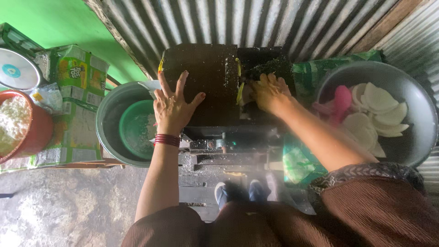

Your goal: The person grates coconut halves against a manual rotary grater machine, holding a wooden block over the machine with one hand while rubbing the coconut with the other. Grated coconut collects in a red bowl, and the person occasionally scoops grated coconut and arranges sliced coconut pieces in a gray basin.

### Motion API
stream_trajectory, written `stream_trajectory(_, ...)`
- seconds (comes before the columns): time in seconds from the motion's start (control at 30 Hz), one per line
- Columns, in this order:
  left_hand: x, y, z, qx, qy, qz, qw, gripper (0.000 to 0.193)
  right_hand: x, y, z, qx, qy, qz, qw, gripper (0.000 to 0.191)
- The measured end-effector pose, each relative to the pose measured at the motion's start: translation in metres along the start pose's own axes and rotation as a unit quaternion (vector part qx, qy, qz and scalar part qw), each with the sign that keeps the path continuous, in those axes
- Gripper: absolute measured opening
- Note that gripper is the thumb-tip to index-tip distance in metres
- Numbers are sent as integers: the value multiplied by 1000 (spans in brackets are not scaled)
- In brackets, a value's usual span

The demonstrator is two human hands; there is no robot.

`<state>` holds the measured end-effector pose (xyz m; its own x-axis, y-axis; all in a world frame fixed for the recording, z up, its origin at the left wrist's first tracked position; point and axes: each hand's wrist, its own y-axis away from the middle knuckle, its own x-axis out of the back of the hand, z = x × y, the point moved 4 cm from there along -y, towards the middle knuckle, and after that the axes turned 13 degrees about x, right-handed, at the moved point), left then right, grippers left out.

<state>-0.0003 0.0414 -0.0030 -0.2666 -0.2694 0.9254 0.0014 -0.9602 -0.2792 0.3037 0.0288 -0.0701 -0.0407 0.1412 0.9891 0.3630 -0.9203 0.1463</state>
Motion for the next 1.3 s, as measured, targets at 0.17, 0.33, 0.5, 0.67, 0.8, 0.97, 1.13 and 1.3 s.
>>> stream_trajectory(0.17, 1, 0, 1, 7, 5, 4, 1000, 82, 25, 5, -21, 3, -4, -17, 1000, 46)
stream_trajectory(0.33, 1, -2, 2, 12, 12, -13, 1000, 81, 25, -1, -27, 26, 57, -42, 997, 47)
stream_trajectory(0.5, 3, -1, 3, 7, 2, -4, 1000, 82, 4, -7, -18, 36, 46, -76, 995, 41)
stream_trajectory(0.67, 6, -1, 3, 3, 1, 3, 1000, 82, -8, -16, 6, 91, 61, 29, 993, 40)
stream_trajectory(0.8, 6, 0, 4, 8, 10, 2, 1000, 81, -27, -22, 26, 66, 52, -68, 994, 33)
stream_trajectory(0.97, 4, -2, 5, 23, 13, -21, 999, 82, -37, -25, 23, 61, 48, -95, 992, 24)
stream_trajectory(1.13, 2, -2, 4, 26, 23, -23, 999, 83, -41, -31, 20, 32, -4, -77, 996, 53)
stream_trajectory(1.3, 0, -2, 4, 15, 24, -14, 1000, 83, -45, -36, 12, 62, 31, -93, 993, 51)
